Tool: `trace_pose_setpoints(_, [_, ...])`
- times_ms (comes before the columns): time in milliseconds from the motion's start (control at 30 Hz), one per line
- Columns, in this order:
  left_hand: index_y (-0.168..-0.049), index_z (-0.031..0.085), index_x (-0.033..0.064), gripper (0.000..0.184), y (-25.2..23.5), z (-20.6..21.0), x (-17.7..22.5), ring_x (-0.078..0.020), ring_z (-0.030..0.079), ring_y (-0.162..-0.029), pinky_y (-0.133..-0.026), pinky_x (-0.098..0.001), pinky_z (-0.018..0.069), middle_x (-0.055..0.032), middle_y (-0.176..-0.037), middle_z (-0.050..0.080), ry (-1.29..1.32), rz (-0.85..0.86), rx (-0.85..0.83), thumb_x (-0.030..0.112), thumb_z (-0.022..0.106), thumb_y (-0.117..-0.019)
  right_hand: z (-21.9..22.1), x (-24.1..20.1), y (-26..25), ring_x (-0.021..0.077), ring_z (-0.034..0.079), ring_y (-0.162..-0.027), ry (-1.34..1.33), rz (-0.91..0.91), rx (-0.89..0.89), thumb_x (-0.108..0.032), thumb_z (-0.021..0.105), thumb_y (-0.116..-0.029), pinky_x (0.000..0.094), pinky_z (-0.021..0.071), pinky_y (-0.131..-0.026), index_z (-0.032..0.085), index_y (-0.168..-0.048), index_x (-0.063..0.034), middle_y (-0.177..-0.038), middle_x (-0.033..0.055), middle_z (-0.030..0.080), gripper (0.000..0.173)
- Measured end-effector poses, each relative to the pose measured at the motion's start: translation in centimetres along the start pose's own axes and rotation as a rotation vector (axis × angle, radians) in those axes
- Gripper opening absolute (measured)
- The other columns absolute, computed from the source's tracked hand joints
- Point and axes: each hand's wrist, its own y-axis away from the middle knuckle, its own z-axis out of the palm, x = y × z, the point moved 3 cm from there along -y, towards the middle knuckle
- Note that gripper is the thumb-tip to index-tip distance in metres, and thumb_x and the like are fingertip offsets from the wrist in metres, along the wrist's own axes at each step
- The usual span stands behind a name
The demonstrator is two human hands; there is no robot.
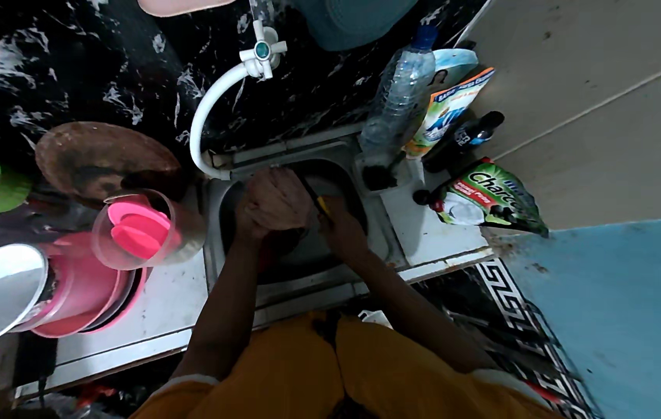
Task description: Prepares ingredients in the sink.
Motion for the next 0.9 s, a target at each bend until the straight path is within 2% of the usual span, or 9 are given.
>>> trace_pose_setpoints(133, [-0.087,0.064,0.0175,0.036,0.2,-0.5,-0.2,-0.0091,0.068,-0.072,-0.064,-0.0291,0.0591,0.0003,-0.078,0.070,0.009,0.031,-0.015,0.023,0.032,-0.1033,1.1,-2.9,1.1,0.0389,0.066,-0.115,0.279,-0.012,-0.041,-0.023,0.042,-0.1104,0.0533,0.0541,-0.096,0.032,-0.162,-0.0184,-0.133,0.0214,0.063,0.053])
trace_pose_setpoints(233, [-0.085,0.064,0.0179,0.036,0.2,-0.6,-0.3,-0.0091,0.068,-0.071,-0.063,-0.0289,0.0590,0.0005,-0.078,0.070,0.031,0.010,-0.018,0.023,0.032,-0.1022,1.6,-3.4,1.3,0.0394,0.066,-0.115,0.358,-0.013,-0.055,-0.022,0.040,-0.1107,0.0521,0.0541,-0.095,0.028,-0.163,-0.0195,-0.133,0.0230,0.062,0.054])
trace_pose_setpoints(300, [-0.088,0.061,0.0185,0.034,0.5,-0.5,-0.2,-0.0095,0.068,-0.074,-0.066,-0.0302,0.0588,0.0009,-0.081,0.069,0.021,-0.015,-0.003,0.023,0.032,-0.1030,1.7,-3.7,1.4,0.0406,0.066,-0.114,0.376,-0.016,-0.048,-0.020,0.041,-0.1103,0.0527,0.0547,-0.094,0.027,-0.164,-0.0191,-0.130,0.0236,0.063,0.055])
trace_pose_setpoints(367, [-0.087,0.064,0.0179,0.033,0.8,-0.1,-0.2,-0.0097,0.069,-0.075,-0.066,-0.0302,0.0595,0.0006,-0.081,0.070,0.010,-0.020,-0.012,0.022,0.035,-0.1020,1.8,-4.2,1.3,0.0414,0.067,-0.111,0.395,-0.021,-0.033,-0.017,0.044,-0.1088,0.0531,0.0557,-0.091,0.026,-0.163,-0.0183,-0.128,0.0246,0.063,0.057])
trace_pose_setpoints(500, [-0.089,0.063,0.0160,0.035,0.6,0.7,-0.7,-0.0117,0.069,-0.076,-0.068,-0.0322,0.0595,-0.0005,-0.083,0.070,0.010,0.004,-0.007,0.020,0.031,-0.1047,1.1,-5.3,0.3,0.0432,0.068,-0.107,0.364,-0.062,0.014,-0.015,0.050,-0.1070,0.0558,0.0568,-0.087,0.033,-0.160,-0.0159,-0.126,0.0258,0.062,0.056])
trace_pose_setpoints(633, [-0.089,0.060,0.0166,0.031,0.6,1.5,-1.1,-0.0122,0.067,-0.076,-0.068,-0.0330,0.0581,0.0002,-0.081,0.067,0.049,0.039,0.104,0.021,0.034,-0.1041,0.9,-4.2,-0.2,0.0420,0.068,-0.108,0.392,-0.047,-0.016,-0.020,0.048,-0.1082,0.0563,0.0563,-0.089,0.031,-0.162,-0.0195,-0.127,0.0237,0.064,0.056])
trace_pose_setpoints(733, [-0.095,0.058,0.0154,0.032,1.2,1.3,-2.1,-0.0144,0.066,-0.078,-0.069,-0.0361,0.0580,-0.0015,-0.084,0.066,0.123,0.012,0.186,0.025,0.031,-0.1069,0.4,-3.1,0.8,0.0433,0.066,-0.112,0.422,-0.021,-0.094,-0.020,0.047,-0.1086,0.0572,0.0543,-0.092,0.027,-0.163,-0.0222,-0.128,0.0245,0.063,0.058])
trace_pose_setpoints(800, [-0.093,0.059,0.0162,0.036,1.6,1.2,-2.8,-0.0130,0.067,-0.077,-0.068,-0.0345,0.0586,-0.0006,-0.083,0.067,0.157,0.018,0.171,0.025,0.027,-0.1064,0.3,-2.0,1.6,0.0439,0.067,-0.111,0.423,-0.042,-0.090,-0.023,0.045,-0.1096,0.0577,0.0542,-0.091,0.031,-0.162,-0.0220,-0.126,0.0247,0.065,0.055])
trace_pose_setpoints(900, [-0.088,0.059,0.0168,0.037,1.8,1.3,-2.5,-0.0118,0.067,-0.073,-0.066,-0.0328,0.0585,0.0002,-0.079,0.067,0.172,0.052,0.130,0.023,0.028,-0.1062,0.3,-1.0,3.1,0.0436,0.068,-0.107,0.432,-0.030,-0.107,-0.024,0.043,-0.1104,0.0567,0.0544,-0.090,0.032,-0.162,-0.0197,-0.129,0.0256,0.063,0.053])
